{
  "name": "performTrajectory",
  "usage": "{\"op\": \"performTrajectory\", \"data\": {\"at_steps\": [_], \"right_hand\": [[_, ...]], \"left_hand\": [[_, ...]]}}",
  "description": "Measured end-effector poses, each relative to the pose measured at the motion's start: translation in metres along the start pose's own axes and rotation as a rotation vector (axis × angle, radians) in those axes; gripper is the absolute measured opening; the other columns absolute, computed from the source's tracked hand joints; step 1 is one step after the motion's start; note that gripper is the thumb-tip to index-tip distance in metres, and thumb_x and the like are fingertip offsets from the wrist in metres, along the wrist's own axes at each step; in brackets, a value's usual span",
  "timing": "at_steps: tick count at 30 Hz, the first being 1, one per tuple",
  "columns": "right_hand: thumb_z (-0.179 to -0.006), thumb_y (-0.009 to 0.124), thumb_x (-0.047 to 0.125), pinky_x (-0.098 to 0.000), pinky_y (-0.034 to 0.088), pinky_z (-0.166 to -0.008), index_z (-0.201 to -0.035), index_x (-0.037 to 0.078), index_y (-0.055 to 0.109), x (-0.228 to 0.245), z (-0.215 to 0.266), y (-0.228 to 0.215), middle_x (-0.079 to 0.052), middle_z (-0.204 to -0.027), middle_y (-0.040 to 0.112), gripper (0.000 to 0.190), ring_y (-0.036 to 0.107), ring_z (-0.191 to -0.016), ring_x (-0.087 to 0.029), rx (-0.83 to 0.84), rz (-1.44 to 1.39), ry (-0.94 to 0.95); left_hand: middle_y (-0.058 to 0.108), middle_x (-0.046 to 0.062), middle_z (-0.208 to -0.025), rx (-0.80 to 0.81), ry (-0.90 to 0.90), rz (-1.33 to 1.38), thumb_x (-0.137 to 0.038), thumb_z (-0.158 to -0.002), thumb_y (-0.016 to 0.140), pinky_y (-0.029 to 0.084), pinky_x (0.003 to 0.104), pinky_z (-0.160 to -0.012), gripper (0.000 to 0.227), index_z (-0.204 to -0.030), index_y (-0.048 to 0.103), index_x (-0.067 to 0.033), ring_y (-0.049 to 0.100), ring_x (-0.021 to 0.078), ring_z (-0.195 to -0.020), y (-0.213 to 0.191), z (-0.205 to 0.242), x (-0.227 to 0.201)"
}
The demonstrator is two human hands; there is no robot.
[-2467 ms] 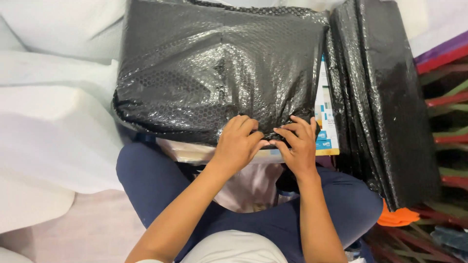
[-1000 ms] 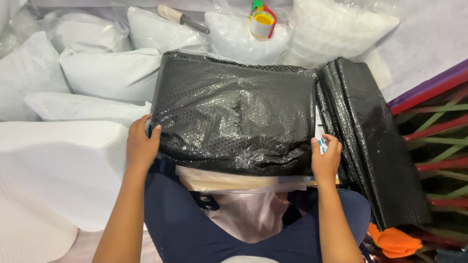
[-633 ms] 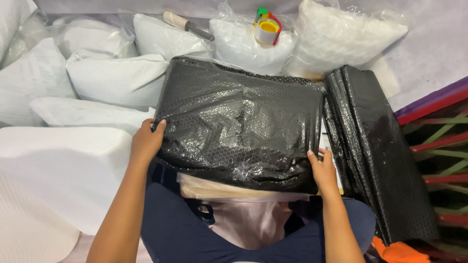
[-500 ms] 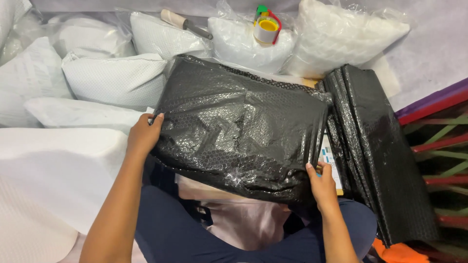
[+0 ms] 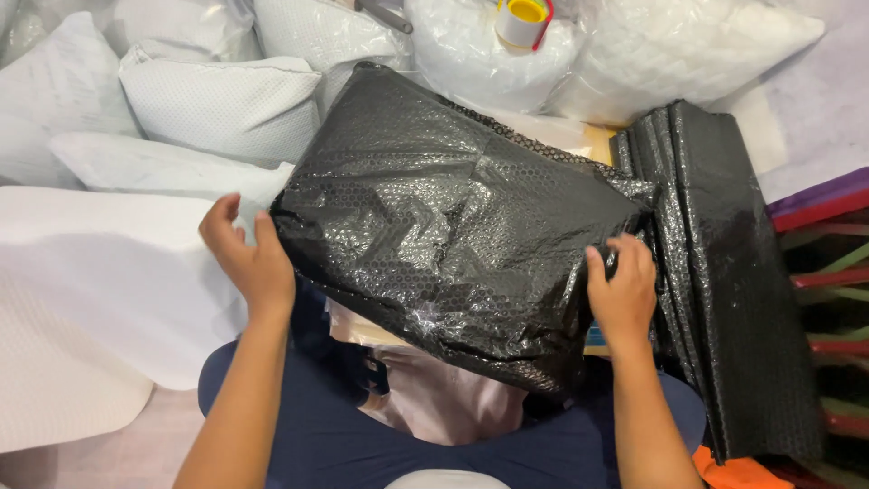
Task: Wrapping a pillow in black bubble wrap and sealing it with tape.
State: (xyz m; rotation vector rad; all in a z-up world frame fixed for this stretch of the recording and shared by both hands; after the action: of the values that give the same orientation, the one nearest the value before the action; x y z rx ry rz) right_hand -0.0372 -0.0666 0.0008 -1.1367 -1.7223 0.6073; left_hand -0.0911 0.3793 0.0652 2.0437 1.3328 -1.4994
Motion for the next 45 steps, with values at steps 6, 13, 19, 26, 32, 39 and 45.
{"op": "performTrajectory", "data": {"at_steps": [6,13,19,26,32,39,45], "right_hand": [[-0.106,0.058,0.057,-0.0551,0.043,-0.103,-0.133,0.012,0.061,-0.028,-0.140,0.121,-0.016,-0.138,0.061,0.052,0.057,-0.129,-0.036,0.243,-0.033,-0.101],[-0.100,0.037,0.082,-0.0572,0.042,-0.101,-0.141,0.023,0.060,-0.002,-0.183,0.170,-0.019,-0.128,0.070,0.076,0.062,-0.124,-0.042,0.600,0.031,0.086],[-0.098,0.031,0.083,-0.0586,0.039,-0.106,-0.136,0.016,0.067,-0.005,-0.181,0.163,-0.024,-0.129,0.069,0.086,0.058,-0.129,-0.045,0.681,0.014,0.136],[-0.100,0.040,0.075,-0.0578,0.044,-0.100,-0.130,0.010,0.071,0.012,-0.136,0.098,-0.027,-0.119,0.071,0.077,0.062,-0.120,-0.048,0.634,-0.127,0.183],[-0.105,0.045,0.062,-0.0592,0.046,-0.097,-0.128,0.004,0.069,0.033,-0.092,0.024,-0.030,-0.117,0.069,0.067,0.061,-0.117,-0.049,0.540,-0.264,0.276],[-0.103,0.053,0.054,-0.0518,0.046,-0.092,-0.114,0.008,0.072,0.014,-0.025,-0.001,-0.026,-0.103,0.068,0.051,0.062,-0.106,-0.044,0.307,-0.408,0.510],[-0.102,0.057,0.046,-0.0444,0.047,-0.079,-0.099,0.007,0.070,-0.005,0.054,0.017,-0.019,-0.083,0.062,0.042,0.059,-0.086,-0.034,0.262,-0.520,0.661]], "left_hand": [[0.020,0.024,-0.148,-0.028,-0.787,0.329,-0.028,-0.102,0.054,0.018,0.058,-0.116,0.063,-0.153,0.020,-0.0104,0.025,0.0382,-0.140,0.012,0.104,0.062],[0.008,0.023,-0.167,0.110,-1.242,0.680,-0.058,-0.098,0.040,0.006,0.071,-0.119,0.079,-0.162,0.003,-0.0289,0.012,0.0462,-0.154,0.033,0.117,-0.072],[0.003,0.016,-0.169,0.016,-1.207,0.671,-0.060,-0.096,0.050,0.009,0.068,-0.119,0.088,-0.163,0.003,-0.0298,0.010,0.0410,-0.154,0.033,0.110,-0.069],[0.000,0.013,-0.170,0.030,-1.090,0.645,-0.060,-0.096,0.047,0.006,0.059,-0.124,0.087,-0.164,0.003,-0.0255,0.004,0.0370,-0.156,0.008,0.102,-0.103],[-0.007,0.015,-0.169,0.140,-0.915,0.580,-0.063,-0.098,0.039,0.001,0.056,-0.124,0.090,-0.164,-0.003,-0.0184,-0.005,0.0375,-0.155,-0.004,0.084,-0.115],[0.004,0.023,-0.168,0.474,-0.620,0.400,-0.076,-0.094,0.028,0.004,0.057,-0.124,0.098,-0.163,0.002,-0.0112,0.004,0.0418,-0.154,0.018,0.021,-0.088],[0.019,0.029,-0.163,0.694,-0.360,0.197,-0.080,-0.095,0.022,0.009,0.062,-0.123,0.100,-0.161,0.012,-0.0059,0.017,0.0473,-0.151,0.076,-0.038,-0.031]]}}
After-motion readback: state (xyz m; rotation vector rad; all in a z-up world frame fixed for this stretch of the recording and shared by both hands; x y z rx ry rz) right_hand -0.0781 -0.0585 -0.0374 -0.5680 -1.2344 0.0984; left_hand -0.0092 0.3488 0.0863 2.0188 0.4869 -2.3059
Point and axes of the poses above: each hand's wrist, its own z-axis away from the middle knuckle, its own y-axis out of the palm, x = y × z, the point moved 3 cm from there along -z, towards the middle knuckle
